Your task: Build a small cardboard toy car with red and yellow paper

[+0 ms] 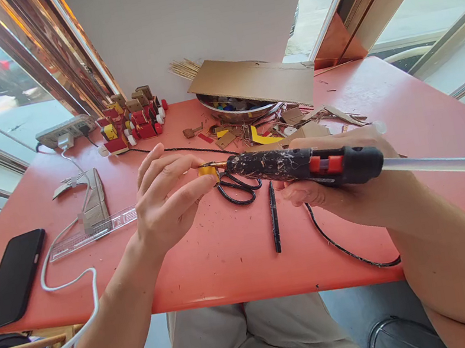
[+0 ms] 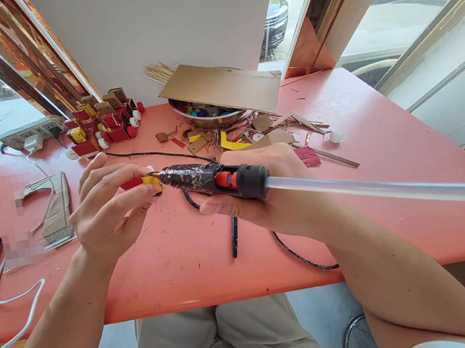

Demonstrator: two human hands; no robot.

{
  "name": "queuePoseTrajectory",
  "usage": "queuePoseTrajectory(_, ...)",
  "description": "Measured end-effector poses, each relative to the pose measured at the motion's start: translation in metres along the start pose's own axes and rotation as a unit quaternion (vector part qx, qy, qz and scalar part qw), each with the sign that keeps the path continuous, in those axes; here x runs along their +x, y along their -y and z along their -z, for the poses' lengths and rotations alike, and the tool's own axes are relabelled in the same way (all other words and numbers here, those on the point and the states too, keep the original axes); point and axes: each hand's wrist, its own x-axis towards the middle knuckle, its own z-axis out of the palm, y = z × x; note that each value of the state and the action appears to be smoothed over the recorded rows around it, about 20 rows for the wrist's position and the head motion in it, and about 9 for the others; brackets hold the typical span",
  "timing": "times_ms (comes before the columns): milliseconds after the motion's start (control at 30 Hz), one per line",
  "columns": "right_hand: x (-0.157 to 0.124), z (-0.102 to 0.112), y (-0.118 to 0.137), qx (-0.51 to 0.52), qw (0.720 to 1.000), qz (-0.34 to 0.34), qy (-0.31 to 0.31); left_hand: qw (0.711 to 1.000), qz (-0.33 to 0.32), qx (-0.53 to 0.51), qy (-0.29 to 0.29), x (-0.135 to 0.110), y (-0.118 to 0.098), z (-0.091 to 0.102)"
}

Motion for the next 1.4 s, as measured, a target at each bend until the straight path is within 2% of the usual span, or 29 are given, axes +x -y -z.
queuePoseTrajectory(200, 0.001, 0.0, 0.009, -0.06, 0.998, 0.013, -0.013, 1.0, -0.009, 0.01, -0.004, 0.001, -0.001, -0.002)
queuePoseTrajectory(400, -0.001, -0.009, 0.014, -0.07, 0.998, 0.003, -0.002, 0.998, -0.028, 0.01, -0.053, 0.001, -0.001, -0.009)
queuePoseTrajectory(567, -0.007, -0.016, 0.003, -0.082, 0.993, 0.07, -0.057, 0.999, -0.012, -0.014, -0.04, 0.002, -0.001, -0.008)
queuePoseTrajectory(767, -0.007, 0.001, 0.007, -0.096, 0.991, 0.08, -0.041, 0.999, 0.003, -0.033, -0.026, 0.001, 0.002, -0.004)
queuePoseTrajectory(867, -0.005, 0.006, 0.005, -0.075, 0.993, 0.093, -0.003, 0.999, 0.012, -0.034, -0.022, 0.002, 0.003, -0.002)
queuePoseTrajectory(933, -0.004, 0.005, 0.002, -0.057, 0.993, 0.096, 0.026, 0.999, 0.012, -0.031, -0.02, 0.002, 0.002, -0.002)
queuePoseTrajectory(1067, -0.005, -0.004, -0.004, -0.026, 0.994, 0.105, -0.006, 0.999, 0.01, -0.025, -0.025, 0.003, 0.002, -0.001)
queuePoseTrajectory(1200, -0.007, -0.011, -0.011, -0.036, 0.996, 0.087, 0.007, 0.999, 0.025, -0.026, -0.012, 0.002, 0.002, 0.001)
queuePoseTrajectory(1400, -0.008, -0.014, -0.01, -0.064, 0.991, 0.118, -0.007, 0.998, 0.043, -0.048, -0.001, 0.003, 0.002, 0.002)
